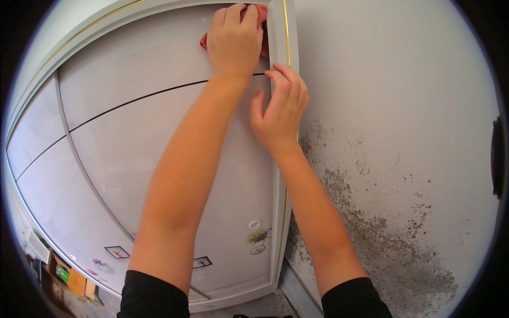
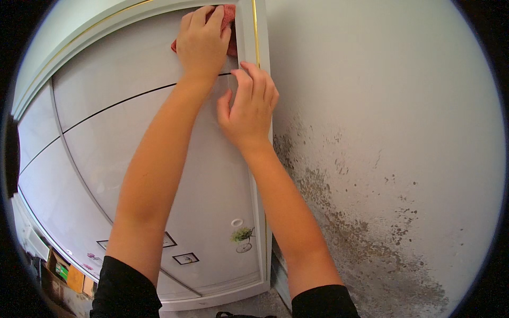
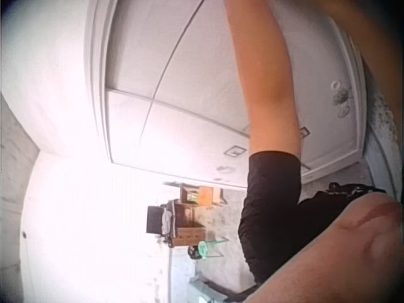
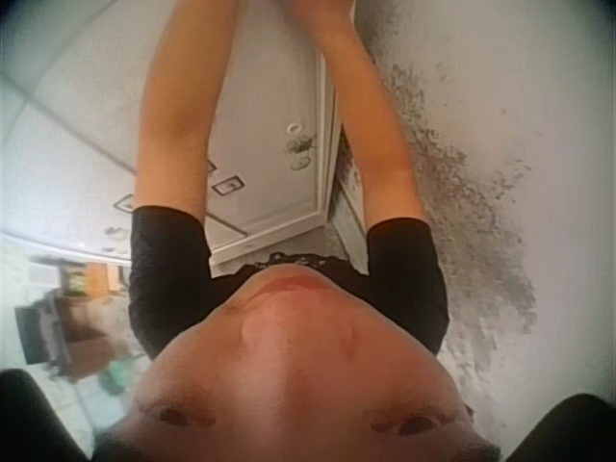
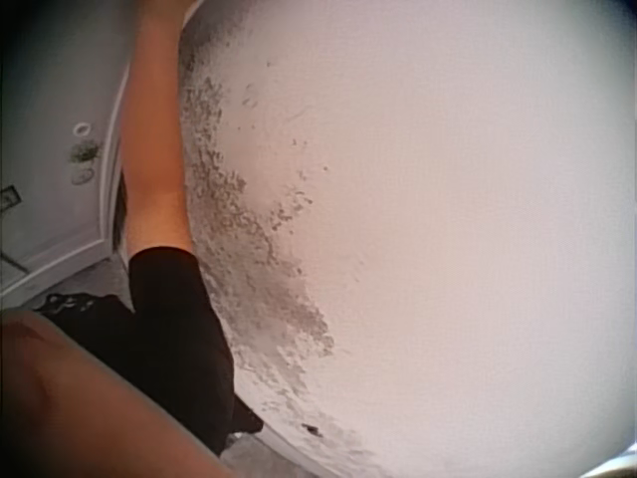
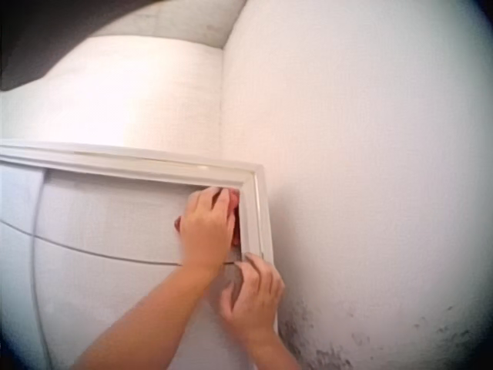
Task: The person wipes the surfaces and edges of a white wardrobe using a red cloth, occasionally rinsing the cloth in a pink basin of water.
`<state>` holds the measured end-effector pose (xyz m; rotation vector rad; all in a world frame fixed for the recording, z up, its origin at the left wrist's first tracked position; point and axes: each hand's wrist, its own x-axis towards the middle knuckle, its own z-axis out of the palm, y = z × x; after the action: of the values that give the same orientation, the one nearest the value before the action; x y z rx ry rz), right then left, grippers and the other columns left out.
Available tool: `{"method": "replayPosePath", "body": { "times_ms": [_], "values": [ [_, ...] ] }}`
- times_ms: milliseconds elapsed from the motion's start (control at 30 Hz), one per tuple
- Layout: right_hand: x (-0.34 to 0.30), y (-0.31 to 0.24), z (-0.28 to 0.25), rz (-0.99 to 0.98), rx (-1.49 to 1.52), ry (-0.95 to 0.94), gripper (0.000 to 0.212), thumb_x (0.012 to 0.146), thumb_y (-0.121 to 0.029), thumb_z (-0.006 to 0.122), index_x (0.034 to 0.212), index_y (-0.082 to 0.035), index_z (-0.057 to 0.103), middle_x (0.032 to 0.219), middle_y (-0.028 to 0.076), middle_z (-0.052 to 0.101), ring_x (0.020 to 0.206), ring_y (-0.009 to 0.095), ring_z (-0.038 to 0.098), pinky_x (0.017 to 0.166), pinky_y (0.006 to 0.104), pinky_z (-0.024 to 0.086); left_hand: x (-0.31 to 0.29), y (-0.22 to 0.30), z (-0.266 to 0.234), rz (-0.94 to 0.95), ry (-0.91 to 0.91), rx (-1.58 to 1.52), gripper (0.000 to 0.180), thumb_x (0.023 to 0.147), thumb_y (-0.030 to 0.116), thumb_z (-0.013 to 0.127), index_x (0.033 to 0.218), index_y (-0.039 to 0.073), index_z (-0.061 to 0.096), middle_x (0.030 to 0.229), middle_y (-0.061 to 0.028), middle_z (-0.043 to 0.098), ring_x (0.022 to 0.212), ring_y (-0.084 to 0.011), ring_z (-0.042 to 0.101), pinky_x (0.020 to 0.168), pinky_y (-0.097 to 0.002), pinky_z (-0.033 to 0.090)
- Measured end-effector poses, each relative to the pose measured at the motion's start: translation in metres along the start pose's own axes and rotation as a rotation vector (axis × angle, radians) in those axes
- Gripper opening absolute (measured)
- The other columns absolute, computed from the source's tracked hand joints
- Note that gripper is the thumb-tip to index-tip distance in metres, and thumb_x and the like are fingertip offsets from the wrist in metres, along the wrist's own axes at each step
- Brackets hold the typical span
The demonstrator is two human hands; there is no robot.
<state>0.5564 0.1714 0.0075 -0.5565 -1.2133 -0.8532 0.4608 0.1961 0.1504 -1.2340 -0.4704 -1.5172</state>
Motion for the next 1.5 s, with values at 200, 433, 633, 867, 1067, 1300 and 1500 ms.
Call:
{"method": "replayPosePath", "body": {
  "times_ms": [200,433,633,867,1067,1300,1500],
  "values": [
    [0.000,0.004,0.000,-0.003,0.036,0.019,0.050,0.087,-0.008,0.070,0.135,-0.008,0.056,0.147,0.013,0.056,0.137,0.038,0.049,0.115,0.0530,0.036,0.009,0.002,-0.035,0.091,-0.114,-0.048,0.048,0.081,0.014,0.084,0.128,0.010,0.072,0.125,-0.0099,0.067,0.111,-0.0341,0.063,0.098,-0.0461,0.056],
    [-0.002,0.006,0.002,0.009,0.090,0.040,0.048,0.087,-0.004,0.068,0.134,-0.005,0.056,0.144,0.015,0.057,0.134,0.039,0.050,0.114,0.0528,0.036,0.001,-0.024,-0.039,0.209,-0.284,-0.066,0.043,0.083,0.010,0.081,0.126,0.011,0.075,0.132,-0.0045,0.069,0.114,-0.0331,0.064,0.099,-0.0450,0.057],
    [-0.007,0.018,-0.002,0.106,0.232,0.105,0.037,0.091,0.002,0.060,0.127,-0.002,0.056,0.136,0.015,0.058,0.122,0.035,0.051,0.106,0.0455,0.042,-0.044,-0.020,-0.070,0.232,-0.431,-0.196,0.055,0.077,0.007,0.084,0.130,0.017,0.074,0.135,-0.0002,0.069,0.117,-0.0326,0.064,0.100,-0.0472,0.056],
    [-0.009,0.016,-0.005,0.335,0.290,0.175,0.024,0.099,0.001,0.052,0.123,-0.002,0.056,0.126,0.012,0.057,0.113,0.027,0.050,0.092,0.0389,0.047,-0.087,-0.001,-0.089,0.266,-0.329,-0.202,0.036,0.081,0.007,0.078,0.117,0.013,0.076,0.123,-0.0033,0.067,0.108,-0.0264,0.064,0.089,-0.0426,0.056],
    [-0.002,0.012,-0.003,0.319,0.258,0.153,0.019,0.098,0.001,0.054,0.117,-0.001,0.057,0.123,0.012,0.058,0.112,0.028,0.051,0.090,0.0384,0.048,-0.061,-0.009,-0.065,0.126,-0.310,-0.086,0.039,0.072,0.016,0.089,0.109,0.018,0.078,0.109,-0.0006,0.062,0.103,-0.0243,0.061,0.085,-0.0420,0.052],
    [-0.005,0.017,0.000,0.316,0.198,0.171,0.019,0.094,0.002,0.056,0.113,-0.002,0.059,0.115,0.012,0.061,0.106,0.029,0.053,0.089,0.0407,0.048,-0.023,-0.002,-0.023,-0.110,-0.050,0.155,0.054,0.072,0.032,0.095,0.121,0.018,0.075,0.112,-0.0001,0.063,0.117,-0.0280,0.056,0.100,-0.0483,0.039],
    [-0.004,0.010,0.000,0.348,0.217,0.169,0.021,0.091,0.004,0.056,0.111,-0.003,0.060,0.114,0.012,0.062,0.102,0.030,0.053,0.086,0.0413,0.048,0.000,0.015,0.010,-0.487,0.080,0.200,0.059,0.077,0.038,0.092,0.124,0.014,0.066,0.128,-0.0067,0.060,0.124,-0.0336,0.051,0.103,-0.0495,0.036]
  ]
}}
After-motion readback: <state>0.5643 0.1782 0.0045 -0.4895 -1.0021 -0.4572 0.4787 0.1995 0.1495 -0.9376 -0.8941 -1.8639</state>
